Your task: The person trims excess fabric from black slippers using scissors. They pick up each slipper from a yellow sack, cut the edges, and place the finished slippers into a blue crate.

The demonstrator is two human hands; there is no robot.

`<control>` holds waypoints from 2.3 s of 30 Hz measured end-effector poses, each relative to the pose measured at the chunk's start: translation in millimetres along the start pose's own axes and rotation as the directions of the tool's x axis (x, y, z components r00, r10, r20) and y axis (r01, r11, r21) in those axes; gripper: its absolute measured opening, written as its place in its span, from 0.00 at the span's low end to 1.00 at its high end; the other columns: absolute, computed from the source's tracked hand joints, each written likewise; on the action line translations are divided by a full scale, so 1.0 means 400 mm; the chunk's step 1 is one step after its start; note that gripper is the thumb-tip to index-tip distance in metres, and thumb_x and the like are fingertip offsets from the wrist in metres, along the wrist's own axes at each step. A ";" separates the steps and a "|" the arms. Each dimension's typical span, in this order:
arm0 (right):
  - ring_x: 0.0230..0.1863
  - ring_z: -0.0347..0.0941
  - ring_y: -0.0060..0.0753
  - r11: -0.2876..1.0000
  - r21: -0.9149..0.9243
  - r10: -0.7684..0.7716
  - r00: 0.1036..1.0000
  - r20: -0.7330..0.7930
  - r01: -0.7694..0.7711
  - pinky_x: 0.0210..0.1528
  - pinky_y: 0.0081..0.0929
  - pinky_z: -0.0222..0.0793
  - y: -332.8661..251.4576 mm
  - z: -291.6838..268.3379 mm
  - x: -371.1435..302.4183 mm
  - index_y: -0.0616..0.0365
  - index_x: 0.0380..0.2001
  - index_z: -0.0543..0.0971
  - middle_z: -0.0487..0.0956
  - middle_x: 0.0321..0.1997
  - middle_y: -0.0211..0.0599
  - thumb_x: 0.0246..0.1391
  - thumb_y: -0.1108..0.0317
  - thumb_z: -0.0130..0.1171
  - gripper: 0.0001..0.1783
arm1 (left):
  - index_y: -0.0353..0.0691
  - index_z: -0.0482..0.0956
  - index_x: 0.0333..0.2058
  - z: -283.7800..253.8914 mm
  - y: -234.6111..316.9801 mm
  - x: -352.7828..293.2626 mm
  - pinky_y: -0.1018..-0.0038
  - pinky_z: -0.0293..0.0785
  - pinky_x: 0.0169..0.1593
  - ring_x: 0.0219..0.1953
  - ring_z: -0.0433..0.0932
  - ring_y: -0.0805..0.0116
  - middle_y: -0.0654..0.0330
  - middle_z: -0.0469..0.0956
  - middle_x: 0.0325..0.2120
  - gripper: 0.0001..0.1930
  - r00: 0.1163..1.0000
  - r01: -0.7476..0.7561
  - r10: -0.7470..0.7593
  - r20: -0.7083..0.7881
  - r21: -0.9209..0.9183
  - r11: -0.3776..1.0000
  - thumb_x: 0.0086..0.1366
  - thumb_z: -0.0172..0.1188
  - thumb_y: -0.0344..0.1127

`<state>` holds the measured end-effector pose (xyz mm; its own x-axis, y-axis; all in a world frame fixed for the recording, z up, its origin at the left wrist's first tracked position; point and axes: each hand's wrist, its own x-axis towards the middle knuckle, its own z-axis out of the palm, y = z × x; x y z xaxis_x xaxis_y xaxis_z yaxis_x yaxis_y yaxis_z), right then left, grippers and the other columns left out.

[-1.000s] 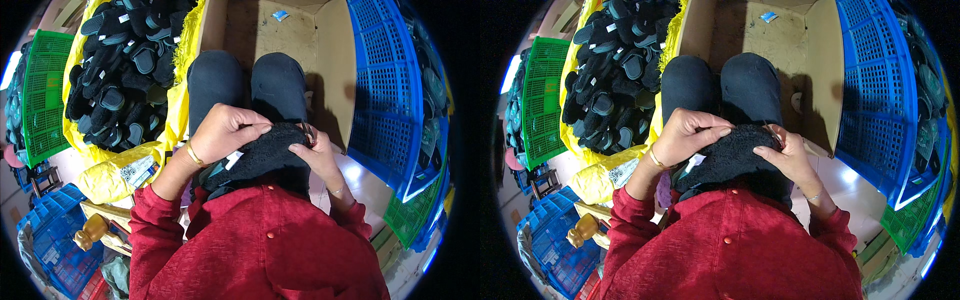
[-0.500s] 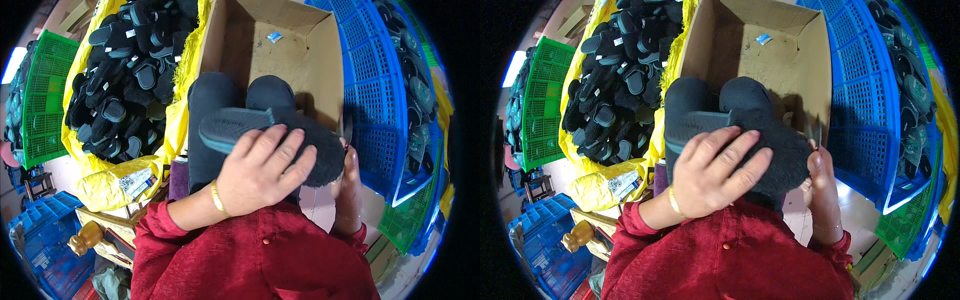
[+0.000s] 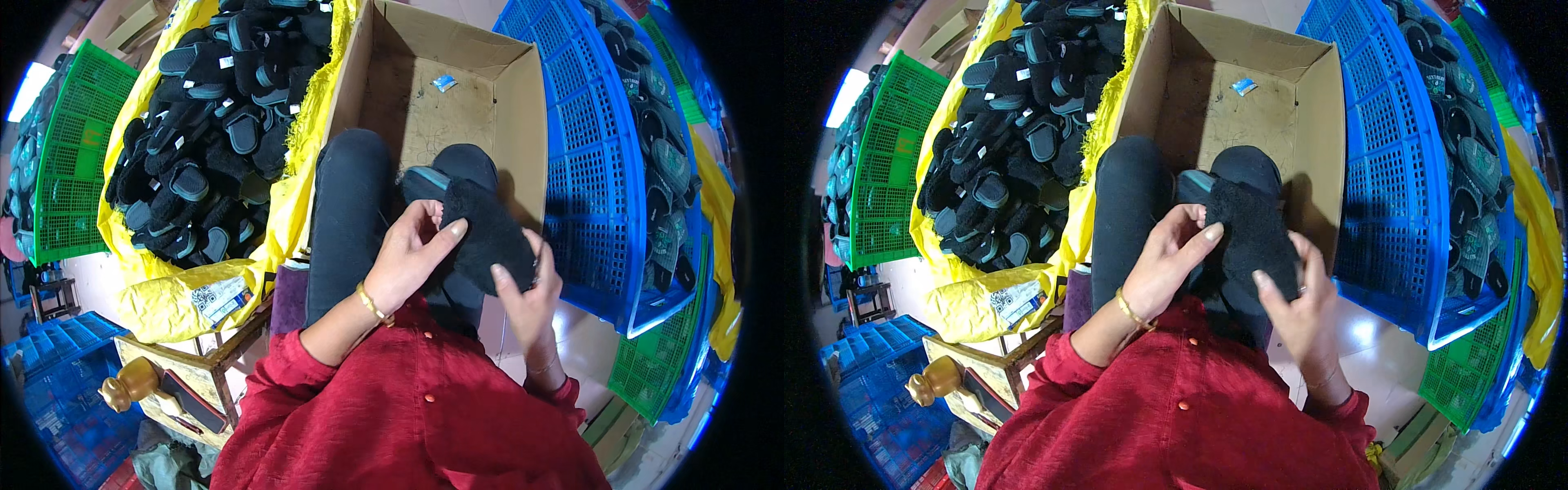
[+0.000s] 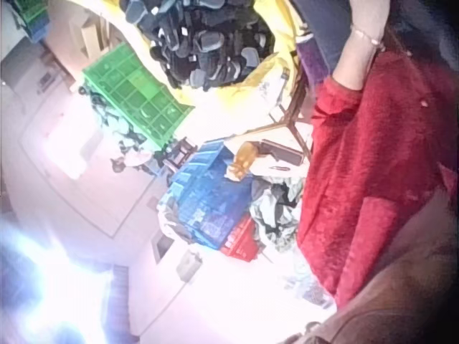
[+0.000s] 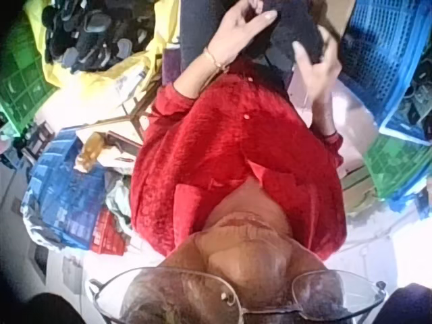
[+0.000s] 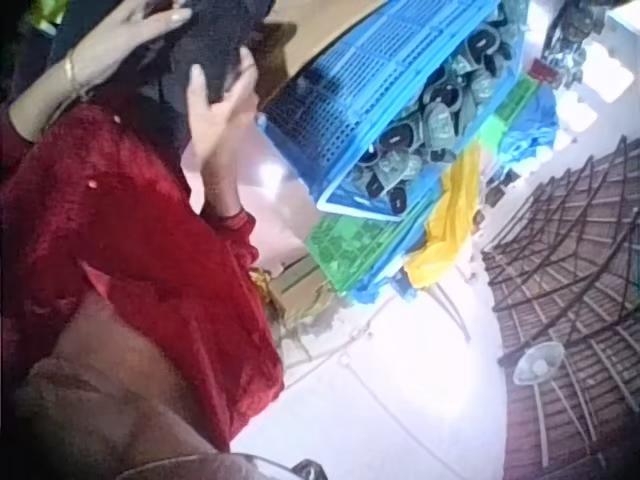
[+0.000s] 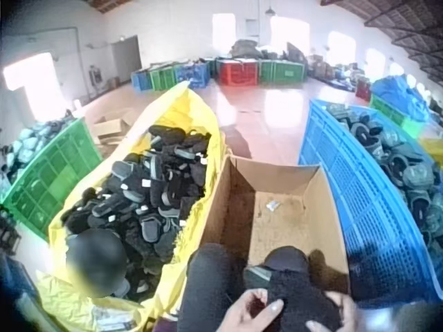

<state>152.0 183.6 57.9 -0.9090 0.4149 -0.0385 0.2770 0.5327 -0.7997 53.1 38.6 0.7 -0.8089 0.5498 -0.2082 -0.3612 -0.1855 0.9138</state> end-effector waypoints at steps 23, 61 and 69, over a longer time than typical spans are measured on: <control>0.33 0.78 0.39 0.979 -0.111 -0.136 0.955 0.264 0.170 0.35 0.29 0.73 0.011 0.088 0.086 0.64 0.45 0.72 0.79 0.35 0.45 0.39 0.70 0.66 0.27 | 0.36 0.73 0.33 -0.090 0.019 0.094 0.78 0.69 0.33 0.28 0.72 0.80 0.68 0.74 0.25 0.06 0.954 0.300 -0.298 -0.031 0.102 0.948 0.60 0.59 0.31; 0.34 0.73 0.20 0.338 0.866 0.245 0.923 0.296 -0.368 0.38 0.22 0.71 0.106 0.208 0.089 0.57 0.36 0.73 0.75 0.33 0.27 0.49 0.74 0.59 0.09 | 0.35 0.69 0.33 -0.068 0.029 -0.019 0.61 0.68 0.39 0.34 0.68 0.48 0.49 0.69 0.31 0.29 0.852 -0.498 0.314 0.418 0.832 0.245 0.27 0.70 0.34; 0.35 0.64 0.11 0.327 0.920 0.318 0.942 0.109 -0.217 0.36 0.13 0.64 0.124 0.288 0.072 0.62 0.39 0.70 0.70 0.32 0.23 0.50 0.72 0.61 0.14 | 0.35 0.69 0.40 -0.102 0.000 -0.059 0.59 0.65 0.46 0.41 0.66 0.46 0.46 0.69 0.37 0.28 0.868 -0.441 0.362 0.341 0.864 0.244 0.37 0.68 0.30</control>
<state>103.6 136.9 -52.1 -0.8022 0.4793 -0.3560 0.0017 -0.5944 -0.8042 53.2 -7.7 -8.5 -0.6745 0.6875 0.2690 0.6693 0.4156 0.6159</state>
